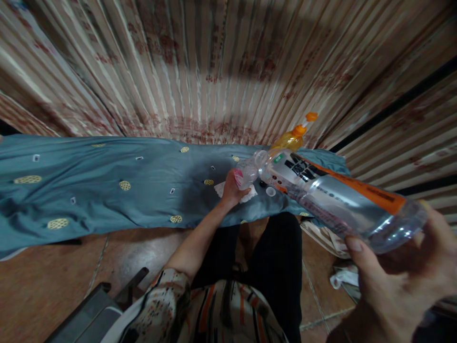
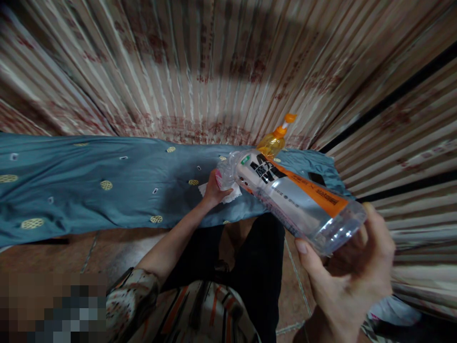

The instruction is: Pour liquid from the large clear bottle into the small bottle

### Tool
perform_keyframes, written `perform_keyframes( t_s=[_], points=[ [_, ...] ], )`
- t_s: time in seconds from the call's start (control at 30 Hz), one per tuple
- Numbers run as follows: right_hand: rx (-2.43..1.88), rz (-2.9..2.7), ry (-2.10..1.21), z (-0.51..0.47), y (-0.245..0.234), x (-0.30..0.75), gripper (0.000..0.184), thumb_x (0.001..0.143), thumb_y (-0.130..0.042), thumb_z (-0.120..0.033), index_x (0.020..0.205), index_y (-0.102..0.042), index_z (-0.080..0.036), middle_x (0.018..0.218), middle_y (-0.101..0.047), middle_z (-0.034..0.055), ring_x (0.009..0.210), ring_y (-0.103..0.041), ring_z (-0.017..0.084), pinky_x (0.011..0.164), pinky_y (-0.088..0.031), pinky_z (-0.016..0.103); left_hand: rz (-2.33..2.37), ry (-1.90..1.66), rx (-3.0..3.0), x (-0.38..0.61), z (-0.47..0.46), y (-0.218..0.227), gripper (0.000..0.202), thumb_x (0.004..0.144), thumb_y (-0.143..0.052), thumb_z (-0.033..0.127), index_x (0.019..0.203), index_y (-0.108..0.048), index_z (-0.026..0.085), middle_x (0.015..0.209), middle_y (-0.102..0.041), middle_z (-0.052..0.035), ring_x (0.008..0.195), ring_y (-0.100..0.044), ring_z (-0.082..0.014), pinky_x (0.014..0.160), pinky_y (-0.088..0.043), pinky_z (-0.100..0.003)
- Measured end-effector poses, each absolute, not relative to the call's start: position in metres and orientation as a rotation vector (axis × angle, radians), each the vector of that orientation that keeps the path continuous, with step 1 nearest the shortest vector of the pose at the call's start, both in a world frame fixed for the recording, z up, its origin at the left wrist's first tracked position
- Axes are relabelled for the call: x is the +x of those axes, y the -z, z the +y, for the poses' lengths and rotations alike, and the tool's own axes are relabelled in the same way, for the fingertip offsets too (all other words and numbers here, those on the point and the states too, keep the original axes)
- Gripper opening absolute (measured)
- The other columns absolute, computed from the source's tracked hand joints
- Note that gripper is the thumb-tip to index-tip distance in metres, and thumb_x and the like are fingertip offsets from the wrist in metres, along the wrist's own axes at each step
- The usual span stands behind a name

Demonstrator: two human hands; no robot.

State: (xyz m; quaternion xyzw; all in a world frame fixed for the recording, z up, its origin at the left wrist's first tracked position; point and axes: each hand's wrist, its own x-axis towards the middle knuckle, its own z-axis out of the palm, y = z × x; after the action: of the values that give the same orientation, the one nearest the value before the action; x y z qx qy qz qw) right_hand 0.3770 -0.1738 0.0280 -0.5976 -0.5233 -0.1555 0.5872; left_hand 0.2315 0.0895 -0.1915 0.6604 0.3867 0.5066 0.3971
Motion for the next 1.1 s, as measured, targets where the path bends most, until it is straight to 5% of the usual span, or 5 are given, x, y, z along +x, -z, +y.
perform_keyframes(
  t_s=[1.1],
  points=[
    [-1.365, -1.230, 0.356, -0.1733, -0.0299, 0.3802, 0.104, 0.049, -0.107, -0.036, 0.147, -0.075, -0.046, 0.140, -0.073, 0.0063, 0.122, -0.073, 0.037, 0.110, -0.060, 0.066, 0.943, -1.279, 1.674, 0.2289, 0.0887, 0.1874, 0.079, 0.061, -0.101, 0.016, 0.127, -0.059, 0.021, 0.131, -0.070, -0.0134, 0.128, -0.069, -0.0417, 0.116, -0.057, -0.064]
  ],
)
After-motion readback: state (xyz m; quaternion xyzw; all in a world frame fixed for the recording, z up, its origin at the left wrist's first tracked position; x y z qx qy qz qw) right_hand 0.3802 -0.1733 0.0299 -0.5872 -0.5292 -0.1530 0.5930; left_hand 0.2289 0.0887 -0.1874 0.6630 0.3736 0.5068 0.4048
